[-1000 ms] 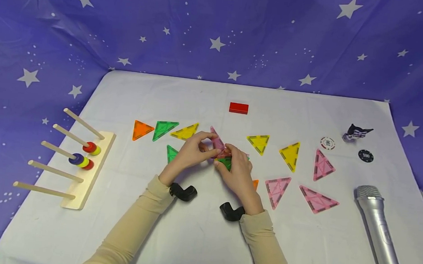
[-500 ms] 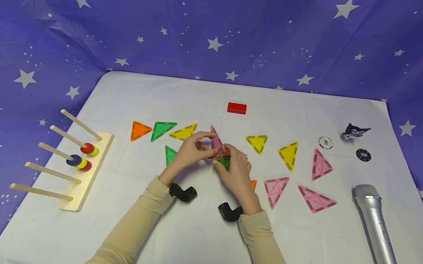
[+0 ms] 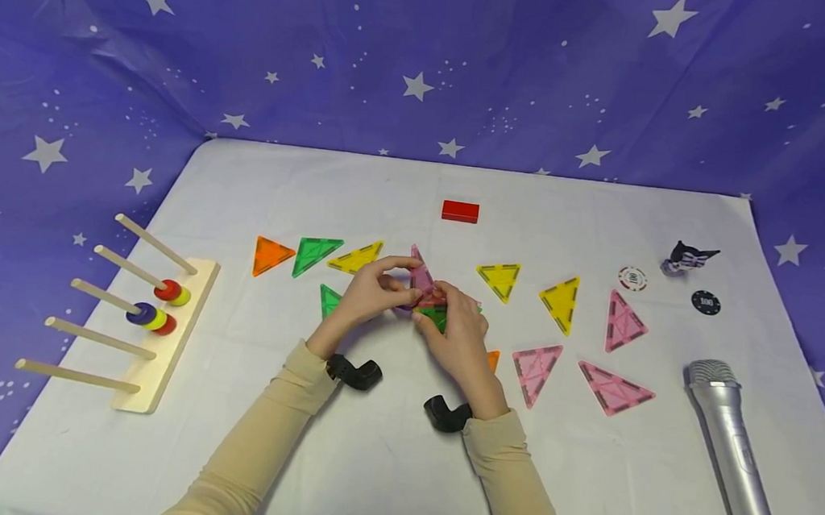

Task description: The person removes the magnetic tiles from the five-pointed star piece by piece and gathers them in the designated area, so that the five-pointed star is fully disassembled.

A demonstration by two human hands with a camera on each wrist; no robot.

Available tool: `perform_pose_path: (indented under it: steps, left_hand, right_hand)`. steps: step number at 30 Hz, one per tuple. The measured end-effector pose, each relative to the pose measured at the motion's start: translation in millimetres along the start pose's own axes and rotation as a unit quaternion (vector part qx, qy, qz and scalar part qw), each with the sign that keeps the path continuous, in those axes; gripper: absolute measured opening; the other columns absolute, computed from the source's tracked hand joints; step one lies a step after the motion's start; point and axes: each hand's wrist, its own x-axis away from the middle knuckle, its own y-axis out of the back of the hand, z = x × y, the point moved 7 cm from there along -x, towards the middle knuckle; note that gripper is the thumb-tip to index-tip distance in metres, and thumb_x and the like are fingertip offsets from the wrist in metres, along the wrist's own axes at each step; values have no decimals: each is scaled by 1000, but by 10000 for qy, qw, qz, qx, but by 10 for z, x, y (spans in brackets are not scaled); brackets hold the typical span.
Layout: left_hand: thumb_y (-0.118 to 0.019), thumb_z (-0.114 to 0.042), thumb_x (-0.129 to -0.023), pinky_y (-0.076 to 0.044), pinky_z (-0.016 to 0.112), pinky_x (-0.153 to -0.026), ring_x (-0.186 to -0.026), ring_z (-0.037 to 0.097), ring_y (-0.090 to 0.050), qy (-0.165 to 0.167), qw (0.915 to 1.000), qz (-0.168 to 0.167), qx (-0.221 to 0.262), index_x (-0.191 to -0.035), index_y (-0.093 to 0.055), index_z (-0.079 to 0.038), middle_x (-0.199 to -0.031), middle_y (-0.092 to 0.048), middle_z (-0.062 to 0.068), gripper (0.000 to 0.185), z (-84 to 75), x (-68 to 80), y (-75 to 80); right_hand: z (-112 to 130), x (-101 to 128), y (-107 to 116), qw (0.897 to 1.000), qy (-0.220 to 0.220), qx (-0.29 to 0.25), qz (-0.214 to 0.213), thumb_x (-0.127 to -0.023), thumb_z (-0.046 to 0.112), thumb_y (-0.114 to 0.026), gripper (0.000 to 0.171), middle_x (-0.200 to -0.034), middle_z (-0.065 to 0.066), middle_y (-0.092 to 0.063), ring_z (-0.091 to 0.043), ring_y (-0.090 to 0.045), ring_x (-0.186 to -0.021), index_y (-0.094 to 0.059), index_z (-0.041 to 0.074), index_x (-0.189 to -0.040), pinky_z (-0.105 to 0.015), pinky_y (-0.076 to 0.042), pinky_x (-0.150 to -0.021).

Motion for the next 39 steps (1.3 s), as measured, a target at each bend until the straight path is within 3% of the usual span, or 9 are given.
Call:
perform_pose_path:
  steps: [5,10,16,18,21,24,27,32,39]
  left_hand:
    - [-64,-3,-81,-42,23,-49,-48,12,-48,276,9947,91,991,-121,-54,3,-117,-55,18,42,244,-32,-12]
    - [-66,-6,-81,-45,26,-50,-48,14,-48,206,9933,19,1135,-121,-55,-4,-113,-58,8,42,433,-81,-37]
    - [-66,-5,-80,-42,25,-48,-48,20,-50,145,9946,-175,1015,-121,-56,-6,-85,-64,17,42,386,-38,15]
    - [-66,-4,-80,-41,25,-48,-50,22,-53,120,9944,-261,1014,-122,-55,-6,-88,-64,17,44,361,-22,54]
    - [-66,-1,-79,-46,24,-53,-58,21,-60,104,9916,-443,1209,-123,-54,-3,-112,-58,13,45,286,12,128]
    - [-65,3,-79,-49,24,-59,-61,17,-63,64,9880,-660,1395,-122,-53,3,-114,-58,17,45,180,64,205]
    - [-65,6,-78,-49,25,-58,-59,15,-61,-14,9859,-868,1434,-121,-52,6,-97,-62,23,44,101,135,293]
    - [-64,7,-78,-49,26,-55,-58,14,-59,-216,9813,-1119,1551,-122,-53,2,-84,-65,15,45,193,285,543]
    - [-61,11,-79,-49,22,-54,-61,10,-61,-121,9730,-1763,1486,-122,-52,2,-104,-58,19,46,389,676,1018]
  right_hand:
    - [-11,2,-14,10000,-15,-28,64,-85,30,-64,57,-124,-15,-50,-34,-36,-119,-42,3,-130,-61,-17,-95]
    - [-4,-3,4,10000,3,-67,25,-85,29,-64,56,-120,-15,-53,-34,-37,-118,-42,3,-130,-60,-17,-95]
    - [6,-7,-2,9999,-14,-99,67,-85,29,-64,56,-123,-15,-51,-34,-36,-119,-42,3,-130,-60,-17,-95]
    - [6,-7,-5,9999,5,-81,65,-85,29,-63,55,-124,-14,-51,-33,-35,-120,-43,5,-130,-61,-17,-95]
    - [14,-5,-4,9999,115,-45,43,-86,29,-63,48,-122,-12,-51,-33,-36,-119,-48,10,-127,-61,-19,-93]
    - [26,-2,-5,9997,254,-41,19,-86,29,-62,37,-120,-7,-53,-31,-37,-117,-57,17,-121,-60,-21,-90]
    - [32,-1,-10,9994,327,-80,39,-87,29,-61,29,-118,-5,-53,-30,-37,-116,-62,21,-115,-59,-22,-89]
    - [22,-4,-17,9994,302,-120,75,-87,30,-61,28,-118,-4,-53,-30,-37,-116,-63,20,-113,-59,-20,-90]
    - [15,-5,-12,9995,295,-94,88,-87,30,-60,29,-119,-5,-52,-29,-36,-117,-62,21,-114,-59,-20,-91]
